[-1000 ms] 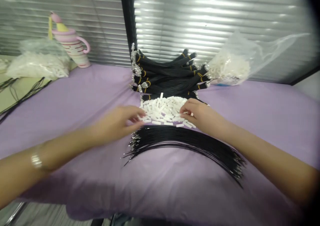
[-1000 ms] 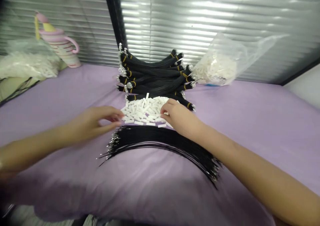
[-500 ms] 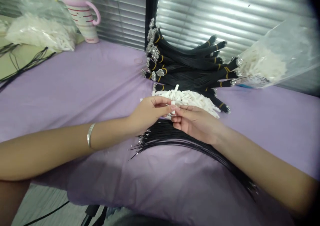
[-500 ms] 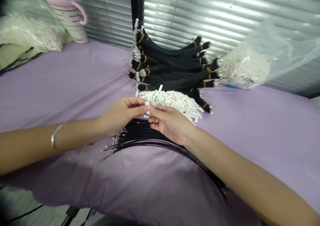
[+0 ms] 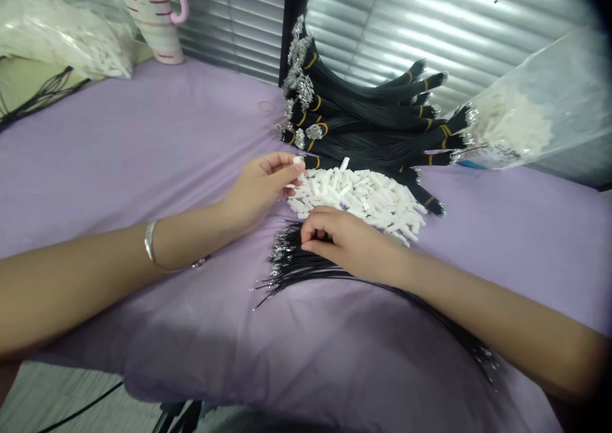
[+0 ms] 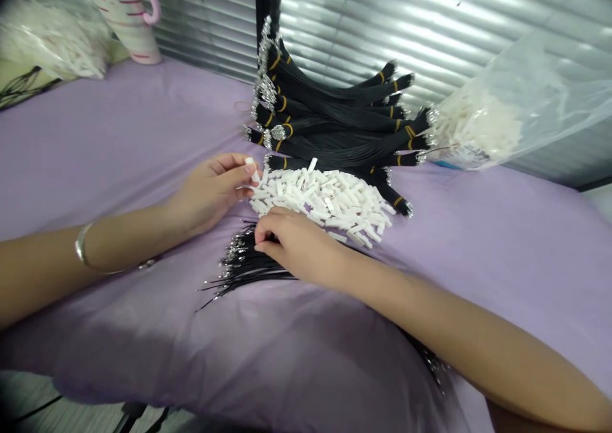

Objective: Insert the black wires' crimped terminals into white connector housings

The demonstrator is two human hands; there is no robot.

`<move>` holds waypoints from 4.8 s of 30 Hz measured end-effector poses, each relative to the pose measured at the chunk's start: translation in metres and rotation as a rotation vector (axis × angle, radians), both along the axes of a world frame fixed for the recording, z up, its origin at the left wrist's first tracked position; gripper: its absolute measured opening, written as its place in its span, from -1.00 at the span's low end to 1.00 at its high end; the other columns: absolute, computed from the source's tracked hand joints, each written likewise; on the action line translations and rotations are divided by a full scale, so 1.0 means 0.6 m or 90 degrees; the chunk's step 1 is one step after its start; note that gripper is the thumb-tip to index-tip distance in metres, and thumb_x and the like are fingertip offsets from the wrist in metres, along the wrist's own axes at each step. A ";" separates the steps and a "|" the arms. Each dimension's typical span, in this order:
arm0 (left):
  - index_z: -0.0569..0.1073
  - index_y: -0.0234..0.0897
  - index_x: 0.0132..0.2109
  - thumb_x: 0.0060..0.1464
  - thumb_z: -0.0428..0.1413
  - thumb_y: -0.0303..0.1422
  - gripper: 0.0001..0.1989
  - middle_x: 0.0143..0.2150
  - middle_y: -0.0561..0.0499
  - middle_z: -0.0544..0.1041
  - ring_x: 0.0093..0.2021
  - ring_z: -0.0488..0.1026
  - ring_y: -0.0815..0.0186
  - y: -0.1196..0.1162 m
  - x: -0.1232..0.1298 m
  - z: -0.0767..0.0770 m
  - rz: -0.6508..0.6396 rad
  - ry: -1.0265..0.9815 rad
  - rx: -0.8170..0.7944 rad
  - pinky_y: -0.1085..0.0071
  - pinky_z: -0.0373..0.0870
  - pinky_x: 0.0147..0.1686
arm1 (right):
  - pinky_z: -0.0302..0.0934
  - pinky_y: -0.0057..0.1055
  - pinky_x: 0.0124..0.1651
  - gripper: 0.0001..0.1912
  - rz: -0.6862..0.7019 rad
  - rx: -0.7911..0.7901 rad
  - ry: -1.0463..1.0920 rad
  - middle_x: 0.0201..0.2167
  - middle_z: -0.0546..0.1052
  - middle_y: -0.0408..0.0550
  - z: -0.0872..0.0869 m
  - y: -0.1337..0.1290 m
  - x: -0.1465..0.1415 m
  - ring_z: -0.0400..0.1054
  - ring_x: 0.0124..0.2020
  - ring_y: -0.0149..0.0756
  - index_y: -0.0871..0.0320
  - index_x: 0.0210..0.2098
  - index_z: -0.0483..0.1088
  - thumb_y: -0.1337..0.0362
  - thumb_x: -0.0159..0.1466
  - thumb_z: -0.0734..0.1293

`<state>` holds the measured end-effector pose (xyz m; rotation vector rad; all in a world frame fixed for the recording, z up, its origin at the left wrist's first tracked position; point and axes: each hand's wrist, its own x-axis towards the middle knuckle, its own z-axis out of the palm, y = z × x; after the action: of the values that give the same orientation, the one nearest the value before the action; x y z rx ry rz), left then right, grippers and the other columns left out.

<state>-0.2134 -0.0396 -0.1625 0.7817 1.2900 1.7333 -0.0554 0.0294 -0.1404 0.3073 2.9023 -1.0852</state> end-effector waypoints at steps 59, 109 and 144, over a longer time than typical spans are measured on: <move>0.45 -0.28 -0.28 -0.03 0.25 -0.40 -0.85 -0.39 0.15 0.49 -0.42 0.49 0.51 -0.068 0.032 0.002 -0.211 0.062 -0.239 0.67 0.46 -0.36 | 0.05 -0.68 -0.54 -0.91 -0.161 -0.165 0.162 -0.62 0.37 -0.25 -0.024 0.005 0.051 0.16 -0.59 -0.64 0.27 -0.53 0.37 0.44 0.09 0.27; 0.38 -0.32 -0.32 -0.10 0.26 -0.48 -0.80 -0.41 0.11 0.49 -0.43 0.51 0.42 -0.068 0.052 0.009 -0.178 0.063 -0.256 0.58 0.46 -0.38 | -0.03 -0.51 -0.44 -0.82 -0.139 0.013 0.072 -0.56 0.36 -0.19 -0.022 -0.016 0.034 0.14 -0.53 -0.53 0.24 -0.51 0.36 0.38 0.20 0.21; 0.45 -0.36 -0.24 0.04 0.18 -0.43 -0.89 -0.28 0.06 0.44 -0.29 0.44 0.46 -0.063 0.040 0.000 -0.177 -0.034 -0.174 0.56 0.46 -0.23 | -0.02 -0.61 -0.52 -0.91 -0.195 -0.005 0.219 -0.64 0.20 -0.26 -0.020 0.002 0.049 0.05 -0.59 -0.60 0.24 -0.49 0.34 0.41 0.15 0.26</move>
<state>-0.1896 -0.0773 -0.1628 0.7129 1.2811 1.3168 -0.0262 0.0304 -0.1522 0.6419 3.2260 -1.3072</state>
